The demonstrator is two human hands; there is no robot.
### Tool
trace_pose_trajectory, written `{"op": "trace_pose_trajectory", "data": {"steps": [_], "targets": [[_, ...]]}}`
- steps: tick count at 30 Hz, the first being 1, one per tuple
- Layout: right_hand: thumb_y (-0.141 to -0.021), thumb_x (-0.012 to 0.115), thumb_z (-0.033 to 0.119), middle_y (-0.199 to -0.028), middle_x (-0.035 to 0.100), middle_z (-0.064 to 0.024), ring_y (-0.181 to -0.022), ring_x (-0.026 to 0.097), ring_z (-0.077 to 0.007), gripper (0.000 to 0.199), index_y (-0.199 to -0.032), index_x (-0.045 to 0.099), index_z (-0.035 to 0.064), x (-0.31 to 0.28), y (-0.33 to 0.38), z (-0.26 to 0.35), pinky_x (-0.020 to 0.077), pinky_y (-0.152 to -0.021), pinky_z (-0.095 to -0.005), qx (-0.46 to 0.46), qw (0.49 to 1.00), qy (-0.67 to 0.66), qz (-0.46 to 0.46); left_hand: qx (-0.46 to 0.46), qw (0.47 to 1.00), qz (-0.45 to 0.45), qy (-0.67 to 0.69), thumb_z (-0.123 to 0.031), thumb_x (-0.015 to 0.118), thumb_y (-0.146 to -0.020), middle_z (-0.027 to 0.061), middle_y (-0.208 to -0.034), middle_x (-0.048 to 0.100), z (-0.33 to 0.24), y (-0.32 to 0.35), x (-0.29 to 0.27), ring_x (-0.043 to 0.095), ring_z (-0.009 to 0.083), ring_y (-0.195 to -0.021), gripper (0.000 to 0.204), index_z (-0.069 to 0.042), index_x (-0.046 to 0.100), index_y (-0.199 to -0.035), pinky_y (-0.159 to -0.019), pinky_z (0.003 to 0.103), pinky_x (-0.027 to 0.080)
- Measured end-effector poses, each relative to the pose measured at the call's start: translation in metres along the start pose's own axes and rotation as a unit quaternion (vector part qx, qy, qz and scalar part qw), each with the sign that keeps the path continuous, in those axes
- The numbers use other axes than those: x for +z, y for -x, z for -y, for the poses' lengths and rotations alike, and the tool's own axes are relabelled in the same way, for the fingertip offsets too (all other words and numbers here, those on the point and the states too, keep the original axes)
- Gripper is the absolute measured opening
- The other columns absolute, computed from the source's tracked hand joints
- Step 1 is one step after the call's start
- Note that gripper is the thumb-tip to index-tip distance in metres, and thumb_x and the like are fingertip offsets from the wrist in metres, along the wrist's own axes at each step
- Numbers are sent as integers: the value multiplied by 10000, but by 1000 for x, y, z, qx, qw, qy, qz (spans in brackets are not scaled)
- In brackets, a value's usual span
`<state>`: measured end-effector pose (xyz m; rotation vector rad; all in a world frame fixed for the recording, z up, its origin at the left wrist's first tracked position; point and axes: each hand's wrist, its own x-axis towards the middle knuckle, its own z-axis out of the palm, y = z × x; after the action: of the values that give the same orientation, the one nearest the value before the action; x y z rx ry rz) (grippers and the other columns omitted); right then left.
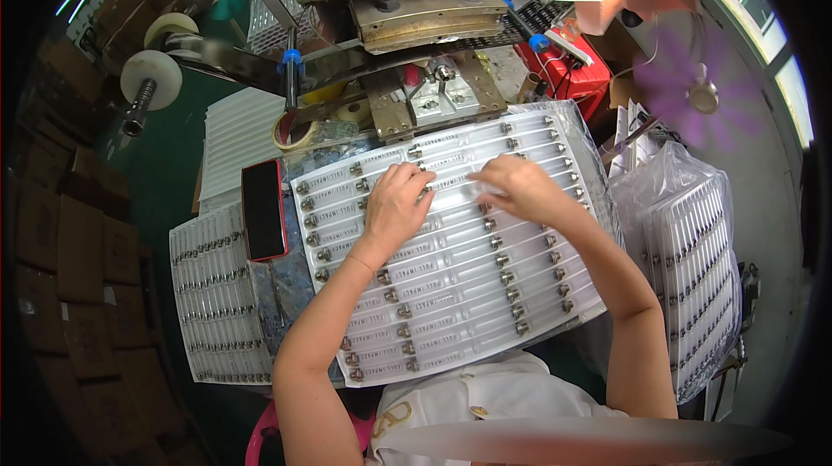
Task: The recorder is placing small metal components into a plastic tray using a machine.
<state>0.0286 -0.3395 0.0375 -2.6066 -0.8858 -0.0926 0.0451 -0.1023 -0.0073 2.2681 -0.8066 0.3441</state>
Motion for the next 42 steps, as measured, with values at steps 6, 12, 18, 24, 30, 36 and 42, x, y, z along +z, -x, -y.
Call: {"op": "trace_pose_trajectory", "data": {"steps": [6,12,18,24,30,36,42], "targets": [[-759,720,116,-918,645,-73,-869,623,-235,246,-988,651,60,22,14,10,503,-746,-345,-56,996,-14,-73,-9,999,-20,-48,-116,660,-800,93,-933,584,-22,0,-12,553,284,-901,207,-36,652,-992,-809,361,470],[-756,716,10,-1009,652,-57,-911,628,-169,270,-1011,637,52,-10,4,32,517,-737,-293,15,954,-281,-106,-248,875,124,396,-188,633,-887,44,-884,697,-42,12,-45,610,102,-732,298,-24,648,-1134,-660,264,494],[-834,629,-39,-1146,622,-80,-1002,593,-128,373,-1202,611,14,-31,2,21,496,-866,-258,66,865,-494,-56,-155,961,29,228,-111,710,-811,48,-944,700,-64,-12,-53,579,103,-705,270,-81,687,-1078,-655,253,493],[-847,621,-31,-1153,624,-81,-989,602,-110,343,-1188,615,3,-47,18,-6,499,-848,-244,138,882,-439,-102,-38,986,34,156,-182,711,-811,59,-915,666,-57,-54,-30,604,143,-733,328,-105,658,-1126,-650,277,496],[-855,610,-27,-1100,637,-81,-945,621,-121,321,-1175,599,-47,-59,16,-37,502,-844,-237,177,886,-376,-204,113,971,-93,-189,-190,651,-815,82,-798,594,0,-122,-25,623,247,-778,292,-152,620,-1103,-634,365,515],[-844,647,17,-1018,666,-63,-920,630,-114,304,-1147,625,15,-57,-46,-33,512,-799,-246,174,915,-211,-298,164,967,-77,-182,-96,639,-785,84,-770,605,-11,-128,-31,621,259,-726,244,-106,626,-1028,-630,379,507],[-768,715,72,-1096,640,-119,-955,640,-287,337,-1094,632,49,-24,-88,-20,535,-799,-347,5,949,12,-314,74,995,-17,71,-51,625,-799,80,-781,587,-35,-19,-23,605,262,-681,328,-152,654,-1110,-608,361,509]]}}
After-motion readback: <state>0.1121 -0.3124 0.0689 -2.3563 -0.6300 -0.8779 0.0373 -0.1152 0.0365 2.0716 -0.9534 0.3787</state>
